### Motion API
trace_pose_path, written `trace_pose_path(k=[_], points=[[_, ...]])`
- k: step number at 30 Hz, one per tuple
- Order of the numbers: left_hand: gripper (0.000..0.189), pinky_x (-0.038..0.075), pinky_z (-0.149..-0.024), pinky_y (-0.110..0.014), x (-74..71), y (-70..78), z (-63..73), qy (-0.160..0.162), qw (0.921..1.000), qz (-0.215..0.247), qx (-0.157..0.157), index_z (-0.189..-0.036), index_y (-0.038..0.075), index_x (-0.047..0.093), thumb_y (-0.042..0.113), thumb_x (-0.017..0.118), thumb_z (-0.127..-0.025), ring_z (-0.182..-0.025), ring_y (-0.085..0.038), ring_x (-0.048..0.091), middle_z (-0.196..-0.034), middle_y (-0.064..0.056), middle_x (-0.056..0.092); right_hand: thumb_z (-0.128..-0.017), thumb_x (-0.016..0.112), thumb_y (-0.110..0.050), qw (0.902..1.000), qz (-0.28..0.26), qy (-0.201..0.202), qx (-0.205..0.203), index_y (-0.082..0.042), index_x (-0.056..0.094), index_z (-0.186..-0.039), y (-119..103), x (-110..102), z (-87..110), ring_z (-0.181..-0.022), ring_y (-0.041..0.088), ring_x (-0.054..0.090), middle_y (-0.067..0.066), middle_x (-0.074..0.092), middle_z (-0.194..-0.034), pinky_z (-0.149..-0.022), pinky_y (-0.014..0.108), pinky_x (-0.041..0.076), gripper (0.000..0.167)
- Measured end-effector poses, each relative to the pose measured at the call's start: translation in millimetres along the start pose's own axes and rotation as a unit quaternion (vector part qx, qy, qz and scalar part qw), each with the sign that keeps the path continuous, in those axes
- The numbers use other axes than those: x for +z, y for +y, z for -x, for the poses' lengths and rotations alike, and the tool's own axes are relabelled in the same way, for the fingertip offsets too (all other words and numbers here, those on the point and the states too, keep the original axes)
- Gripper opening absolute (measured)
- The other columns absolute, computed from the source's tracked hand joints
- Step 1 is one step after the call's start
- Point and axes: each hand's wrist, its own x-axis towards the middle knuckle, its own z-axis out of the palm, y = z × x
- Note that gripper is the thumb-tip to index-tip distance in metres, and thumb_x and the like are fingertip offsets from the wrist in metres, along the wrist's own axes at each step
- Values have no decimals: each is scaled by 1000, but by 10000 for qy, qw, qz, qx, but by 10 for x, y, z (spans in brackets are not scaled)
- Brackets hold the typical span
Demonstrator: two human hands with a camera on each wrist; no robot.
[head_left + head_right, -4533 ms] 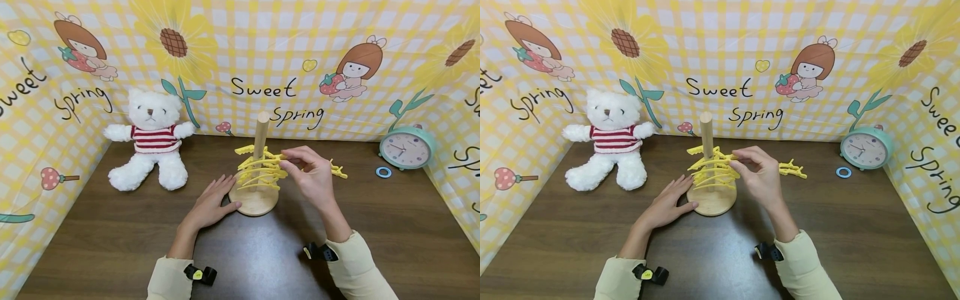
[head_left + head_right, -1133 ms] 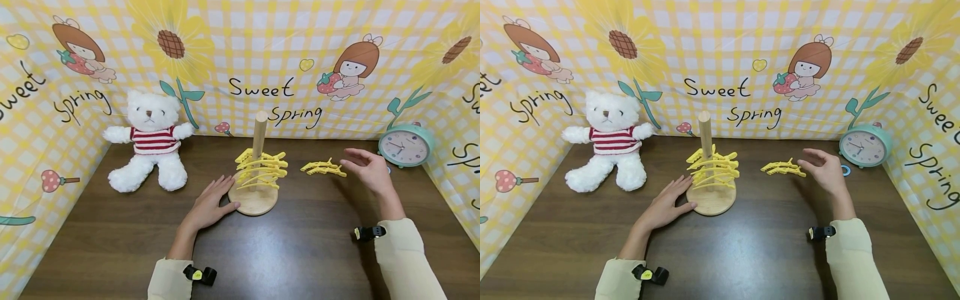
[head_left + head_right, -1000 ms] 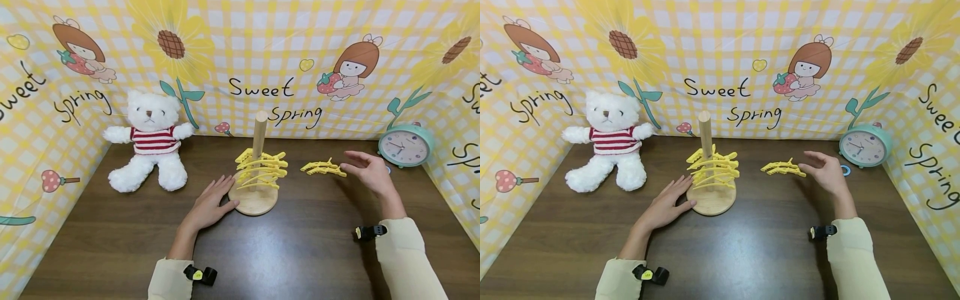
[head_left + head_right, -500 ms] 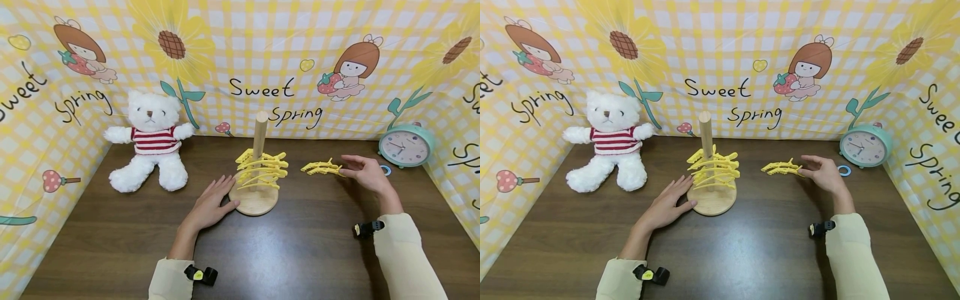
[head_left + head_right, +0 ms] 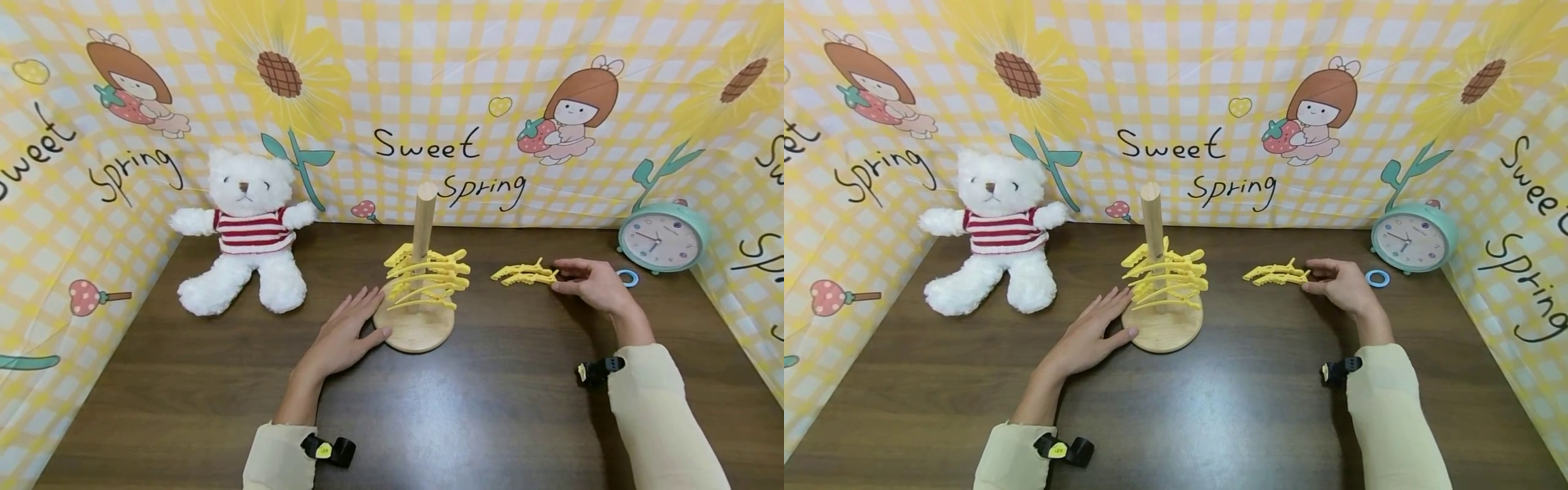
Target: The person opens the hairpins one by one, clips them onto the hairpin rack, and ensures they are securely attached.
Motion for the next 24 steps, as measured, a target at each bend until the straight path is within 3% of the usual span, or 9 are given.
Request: trace_pose_path(k=[7,17,24], points=[[73,9,-125,-45,-6,0,-2,6,10000,4,-4,-158,5,34,42,61,-101,-154,-27,16,-164,-14,29,-94,74,-10,9999,117,1,-43,11,56,-137,14,3,0,-115,36,55,31,58,-128,-76,10,45,51],[74,8,-125,-45,-2,-4,-2,-48,10000,11,-16,-158,5,33,43,61,-101,-154,-26,15,-164,-13,27,-94,75,-19,10000,5,11,-69,8,60,-134,-21,-44,72,-96,1,57,28,62,-126,-77,13,50,50],[74,8,-125,-44,3,-9,3,-22,10000,29,-33,-158,6,33,42,62,-101,-154,-26,15,-164,-12,28,-96,74,-23,9999,-52,70,-93,4,62,-134,-24,-66,94,-95,-5,58,26,63,-127,-76,16,52,49]])
